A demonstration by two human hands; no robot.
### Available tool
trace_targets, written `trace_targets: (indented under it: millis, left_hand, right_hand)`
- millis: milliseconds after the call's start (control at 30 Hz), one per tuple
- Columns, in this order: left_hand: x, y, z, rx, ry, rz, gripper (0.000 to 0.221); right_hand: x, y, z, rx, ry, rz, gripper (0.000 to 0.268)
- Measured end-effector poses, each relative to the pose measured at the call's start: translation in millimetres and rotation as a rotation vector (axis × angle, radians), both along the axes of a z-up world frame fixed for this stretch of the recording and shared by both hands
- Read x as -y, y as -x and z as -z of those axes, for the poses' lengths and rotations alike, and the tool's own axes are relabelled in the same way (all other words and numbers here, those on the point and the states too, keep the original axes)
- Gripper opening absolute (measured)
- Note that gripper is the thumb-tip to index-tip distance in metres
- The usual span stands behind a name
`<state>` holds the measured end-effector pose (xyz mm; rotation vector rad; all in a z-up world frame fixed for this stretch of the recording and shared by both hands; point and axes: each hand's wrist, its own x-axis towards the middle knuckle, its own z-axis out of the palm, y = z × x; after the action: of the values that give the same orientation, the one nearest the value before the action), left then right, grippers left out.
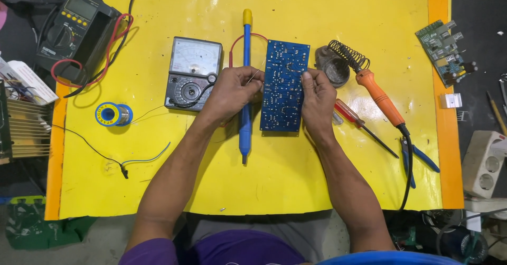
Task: A person uses a soldering iron and a desoldering pump to rework components on a printed circuit board.
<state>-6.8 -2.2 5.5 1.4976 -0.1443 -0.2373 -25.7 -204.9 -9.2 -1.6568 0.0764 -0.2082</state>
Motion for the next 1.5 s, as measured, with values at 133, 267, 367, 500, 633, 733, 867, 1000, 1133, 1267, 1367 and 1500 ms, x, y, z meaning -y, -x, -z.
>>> trace_targets:
  millis: [133,267,367,500,633,733,867,1000,1133,1267,1367,1500]
  left_hand:
    - [-1,-4,12,0.030,-0.008,0.030,0.016]
    - [2,-3,13,0.058,-0.046,0.005,0.012]
    - [2,-6,17,0.060,-0.039,-0.018,0.012]
    - [3,-6,16,0.076,-0.074,-0.045,0.015]
    - [2,2,9,0.073,-0.026,0.014,0.013]
    - [3,0,1,0.067,-0.025,-0.007,0.007]
    - [4,-2,13,0.087,-0.016,-0.053,0.012]
    - [6,-2,18,0.092,-0.009,-0.100,0.022]
    - [6,-4,13,0.095,0.018,-0.149,0.025]
    - [3,-4,0,0.062,0.026,-0.103,0.018]
    - [3,-3,-4,0.032,0.036,-0.074,0.016]
    - [2,-4,1,0.018,0.026,-0.059,0.012]
  right_hand:
    - [-3,2,-2,0.005,0.004,-0.001,0.021]
    - [-3,2,-5,0.004,0.003,-0.006,0.021]
    - [-4,2,-6,0.010,-0.002,-0.009,0.021]
    - [-2,1,-3,0.008,-0.012,-0.008,0.022]
    - [0,2,3,0.048,0.011,0.005,0.020]
    - [9,-1,14,0.054,0.021,0.007,0.023]
    - [1,2,4,0.081,0.019,-0.003,0.023]
    - [0,2,2,0.067,-0.009,-0.011,0.024]
    - [4,1,8,0.059,-0.029,0.007,0.025]
    - [9,-1,8,0.070,-0.030,0.002,0.026]
    - [10,-3,10,0.091,-0.017,0.007,0.026]
    - [9,-2,11,0.151,-0.001,0.002,0.025]
